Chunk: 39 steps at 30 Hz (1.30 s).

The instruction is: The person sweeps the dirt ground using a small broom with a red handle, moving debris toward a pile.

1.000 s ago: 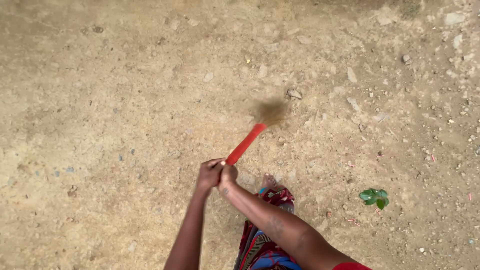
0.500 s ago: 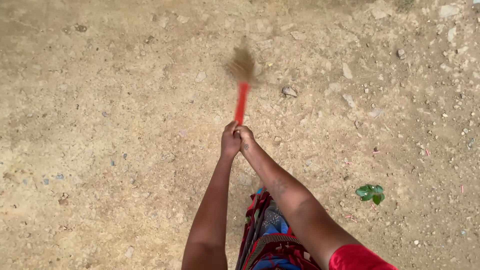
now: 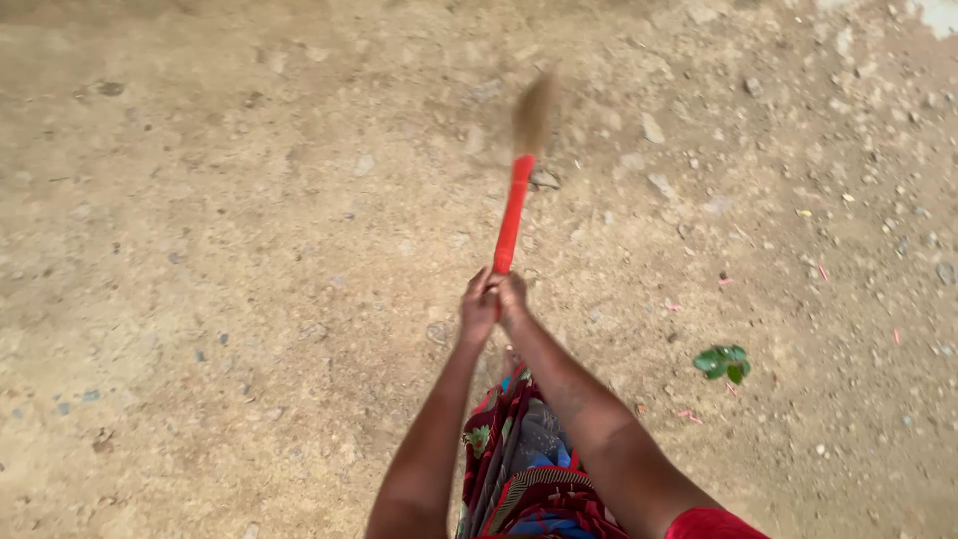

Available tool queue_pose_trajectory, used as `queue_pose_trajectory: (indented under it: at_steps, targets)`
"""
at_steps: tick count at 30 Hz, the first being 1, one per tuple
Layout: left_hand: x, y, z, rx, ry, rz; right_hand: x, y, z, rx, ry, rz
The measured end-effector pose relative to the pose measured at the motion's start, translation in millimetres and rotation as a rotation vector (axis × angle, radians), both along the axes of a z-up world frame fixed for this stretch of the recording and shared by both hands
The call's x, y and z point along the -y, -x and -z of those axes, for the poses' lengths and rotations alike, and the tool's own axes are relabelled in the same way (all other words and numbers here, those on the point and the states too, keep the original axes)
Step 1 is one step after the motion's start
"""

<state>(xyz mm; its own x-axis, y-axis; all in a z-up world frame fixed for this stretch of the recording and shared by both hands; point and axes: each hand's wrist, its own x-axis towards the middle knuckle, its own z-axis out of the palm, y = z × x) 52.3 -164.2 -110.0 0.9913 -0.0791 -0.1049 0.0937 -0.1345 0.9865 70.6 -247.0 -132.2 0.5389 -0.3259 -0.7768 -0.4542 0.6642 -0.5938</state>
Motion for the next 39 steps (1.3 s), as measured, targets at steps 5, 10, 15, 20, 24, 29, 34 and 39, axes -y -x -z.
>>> queue_pose_trajectory:
  at_steps: [5,10,15,20,24,29,34,39]
  targets:
    - [86.6,0.3,7.9,-0.279,-0.287,0.266,81.5,24.8,22.6,0.126,-0.369,0.084]
    - [95.5,18.2,10.6,-0.329,-0.059,0.376,86.8,52.1,2.9,-0.284,-0.055,0.549]
    - [64.1,125.5,3.2,-0.278,0.174,0.292,63.8,135.1,-11.0,-0.14,0.098,0.356]
    - [91.1,257.4,16.7,0.017,-0.217,0.12,98.9,247.8,10.9,0.042,-0.138,-0.012]
    - [122.7,333.6,29.9,-0.071,-0.28,0.195,123.6,349.1,16.1,0.044,-0.262,0.045]
    - [104.0,396.1,17.9,-0.339,0.014,0.289,101.1,416.7,-5.4,-0.305,0.013,0.197]
    - [51.4,469.2,-21.0,-0.521,0.216,0.165,54.5,473.2,-26.4,-0.123,0.343,-0.011]
    - [85.7,521.4,-20.6,-0.597,-0.021,0.019,104.5,505.2,-20.0,-0.16,-0.02,-0.271]
